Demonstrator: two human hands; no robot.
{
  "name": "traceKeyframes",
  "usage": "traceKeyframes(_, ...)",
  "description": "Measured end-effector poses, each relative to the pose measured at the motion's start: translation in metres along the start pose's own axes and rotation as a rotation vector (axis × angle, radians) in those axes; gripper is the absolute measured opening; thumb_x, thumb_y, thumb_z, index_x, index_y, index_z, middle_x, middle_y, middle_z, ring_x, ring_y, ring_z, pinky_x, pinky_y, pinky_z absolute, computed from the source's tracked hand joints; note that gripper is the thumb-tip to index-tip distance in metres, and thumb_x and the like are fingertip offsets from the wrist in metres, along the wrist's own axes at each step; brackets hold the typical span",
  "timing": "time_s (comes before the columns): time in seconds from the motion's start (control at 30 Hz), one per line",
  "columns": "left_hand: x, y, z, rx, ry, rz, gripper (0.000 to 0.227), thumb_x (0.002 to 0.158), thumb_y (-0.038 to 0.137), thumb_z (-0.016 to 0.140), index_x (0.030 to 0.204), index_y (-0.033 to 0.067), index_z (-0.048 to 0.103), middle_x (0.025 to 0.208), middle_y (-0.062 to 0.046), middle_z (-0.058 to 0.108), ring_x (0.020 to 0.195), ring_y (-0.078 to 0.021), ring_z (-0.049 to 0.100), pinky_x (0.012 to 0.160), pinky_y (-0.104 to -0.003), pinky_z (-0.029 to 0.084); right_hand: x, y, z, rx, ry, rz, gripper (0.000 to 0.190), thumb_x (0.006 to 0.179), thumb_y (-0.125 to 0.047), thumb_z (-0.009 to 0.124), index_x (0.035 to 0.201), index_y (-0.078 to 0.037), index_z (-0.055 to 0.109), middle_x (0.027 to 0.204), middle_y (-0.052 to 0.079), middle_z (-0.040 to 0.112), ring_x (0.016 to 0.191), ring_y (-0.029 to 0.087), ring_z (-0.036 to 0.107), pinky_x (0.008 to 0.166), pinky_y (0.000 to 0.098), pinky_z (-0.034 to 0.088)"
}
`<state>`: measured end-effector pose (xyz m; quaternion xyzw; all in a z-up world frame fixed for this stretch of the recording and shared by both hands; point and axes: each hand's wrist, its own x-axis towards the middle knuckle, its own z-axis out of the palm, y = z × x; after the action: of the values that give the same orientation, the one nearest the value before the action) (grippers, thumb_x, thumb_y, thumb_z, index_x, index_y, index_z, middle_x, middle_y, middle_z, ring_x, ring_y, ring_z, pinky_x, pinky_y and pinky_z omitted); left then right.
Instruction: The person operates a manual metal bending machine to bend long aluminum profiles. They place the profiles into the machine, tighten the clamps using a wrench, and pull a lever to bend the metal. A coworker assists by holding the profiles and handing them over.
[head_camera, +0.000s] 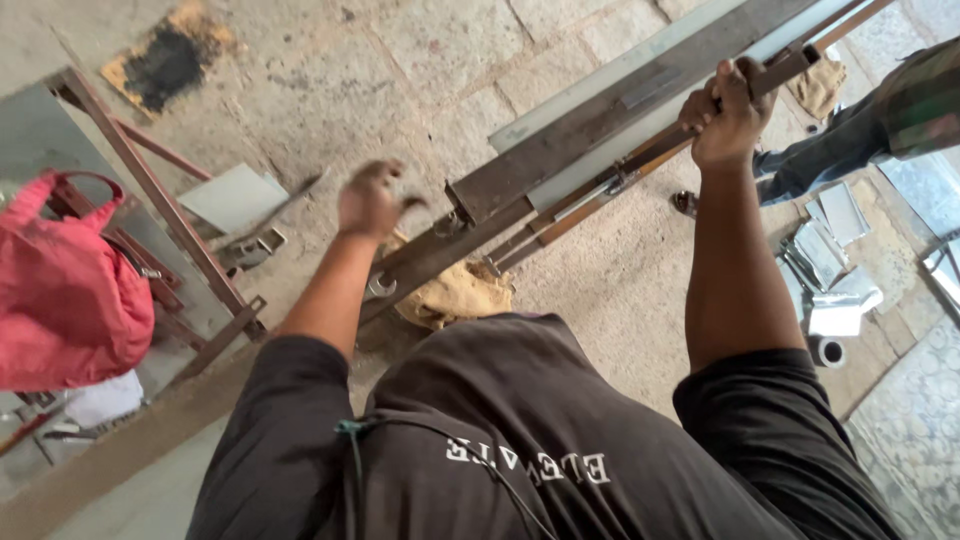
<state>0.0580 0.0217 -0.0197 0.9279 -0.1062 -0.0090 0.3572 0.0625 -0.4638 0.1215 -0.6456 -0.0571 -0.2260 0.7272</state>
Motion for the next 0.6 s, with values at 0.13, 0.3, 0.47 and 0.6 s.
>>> traceKeyframes(0.13, -0.008, -0.005, 0.015, 0.05, -0.113, 0.19, 0.055, 0.075, 0.032, 0.085, 0.127, 0.02, 0.072, 0.119, -0.002, 0.076, 0.102, -0.0246, 0.071, 0.091, -0.037, 0.055, -0.009, -0.009, 0.001, -0.011, -0.008, 0.0, 0.031, 0.112, -0.016, 0.06, 0.084, -0.009, 0.047, 0.062, 0.003, 0.04, 0.044, 0.015, 0.041, 0.041, 0.0341, 0.036)
traceKeyframes(0.3, -0.004, 0.012, 0.0, -0.035, -0.312, 0.236, 0.066, 0.065, 0.033, 0.091, 0.126, 0.0185, 0.071, 0.115, -0.007, 0.074, 0.102, -0.0276, 0.069, 0.091, -0.038, 0.053, -0.009, -0.013, 0.004, -0.018, 0.014, 0.015, 0.028, 0.107, -0.015, 0.06, 0.083, -0.01, 0.045, 0.06, 0.002, 0.039, 0.044, 0.015, 0.039, 0.04, 0.0351, 0.035)
traceKeyframes(0.47, -0.001, 0.009, 0.004, -0.135, -0.223, 0.072, 0.064, 0.072, 0.041, 0.088, 0.129, 0.0185, 0.067, 0.116, -0.005, 0.075, 0.101, -0.0224, 0.072, 0.092, -0.034, 0.056, -0.007, -0.009, 0.001, 0.091, 0.033, 0.057, 0.025, 0.107, -0.012, 0.062, 0.087, -0.01, 0.047, 0.061, 0.003, 0.041, 0.047, 0.016, 0.042, 0.044, 0.0344, 0.034)
traceKeyframes(0.6, -0.001, -0.006, 0.031, -0.049, -0.214, 0.156, 0.064, 0.068, 0.035, 0.094, 0.125, 0.0201, 0.071, 0.115, -0.007, 0.075, 0.1, -0.0256, 0.07, 0.09, -0.037, 0.055, -0.012, -0.01, -0.005, 0.072, -0.003, 0.032, 0.029, 0.107, -0.011, 0.062, 0.084, -0.011, 0.044, 0.063, 0.003, 0.039, 0.048, 0.015, 0.04, 0.041, 0.0334, 0.034)
